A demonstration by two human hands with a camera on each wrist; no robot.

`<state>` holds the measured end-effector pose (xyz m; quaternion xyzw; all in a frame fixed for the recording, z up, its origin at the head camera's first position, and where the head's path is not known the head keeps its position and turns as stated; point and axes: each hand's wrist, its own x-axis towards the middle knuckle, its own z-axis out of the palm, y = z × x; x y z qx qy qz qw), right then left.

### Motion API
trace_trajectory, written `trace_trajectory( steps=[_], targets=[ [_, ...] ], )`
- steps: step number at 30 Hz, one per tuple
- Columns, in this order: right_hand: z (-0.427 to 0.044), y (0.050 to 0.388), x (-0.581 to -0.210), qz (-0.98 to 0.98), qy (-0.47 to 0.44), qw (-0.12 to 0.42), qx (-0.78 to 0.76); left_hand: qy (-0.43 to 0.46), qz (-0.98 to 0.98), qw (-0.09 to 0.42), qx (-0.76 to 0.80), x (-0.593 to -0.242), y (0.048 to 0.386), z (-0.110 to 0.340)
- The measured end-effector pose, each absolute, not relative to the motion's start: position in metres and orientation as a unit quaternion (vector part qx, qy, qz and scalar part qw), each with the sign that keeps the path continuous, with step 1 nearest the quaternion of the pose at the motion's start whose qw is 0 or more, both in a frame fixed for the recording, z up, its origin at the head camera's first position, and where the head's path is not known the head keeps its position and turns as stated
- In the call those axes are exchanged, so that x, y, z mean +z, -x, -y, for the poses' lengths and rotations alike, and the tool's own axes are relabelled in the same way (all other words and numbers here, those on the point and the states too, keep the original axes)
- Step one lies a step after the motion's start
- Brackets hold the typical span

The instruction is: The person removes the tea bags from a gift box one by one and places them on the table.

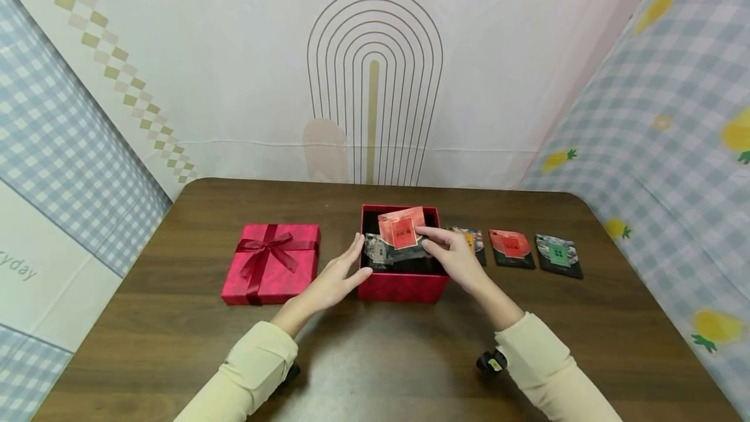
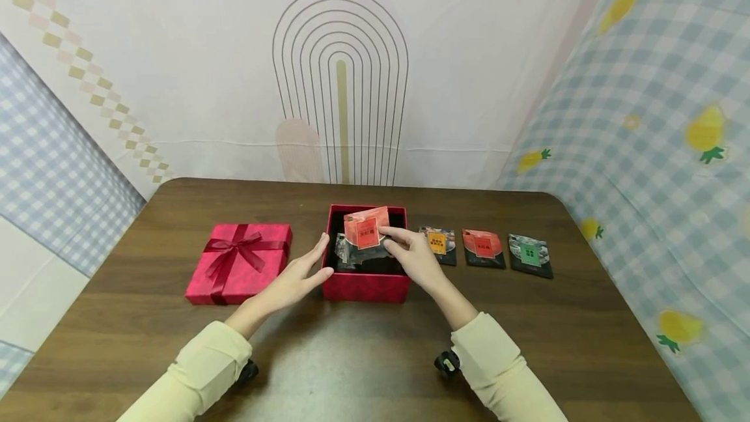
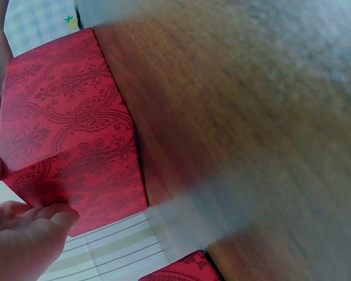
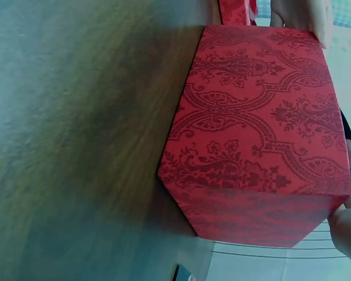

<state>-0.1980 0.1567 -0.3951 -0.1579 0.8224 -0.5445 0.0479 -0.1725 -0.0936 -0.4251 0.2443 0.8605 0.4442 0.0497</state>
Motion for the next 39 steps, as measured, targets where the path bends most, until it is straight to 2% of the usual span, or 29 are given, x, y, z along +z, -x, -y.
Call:
trace_trajectory(
  steps=[11, 19, 39],
  targets=[
    [-0.168, 0.184, -0.393, -0.817, 0.125, 0.052, -0.561, -0.237, -0.863, 0.053, 0.443, -0.424, 0.17, 0.093],
    [-0.188, 0.178, -0.4, -0.817, 0.1, 0.019, -0.568, -0.235, -0.863, 0.053, 0.444, -0.425, 0.17, 0.093],
    [-0.222, 0.157, -0.403, -0.805, 0.062, -0.017, -0.589, -0.246, -0.86, 0.047, 0.445, -0.425, 0.171, 0.093]
  ],
)
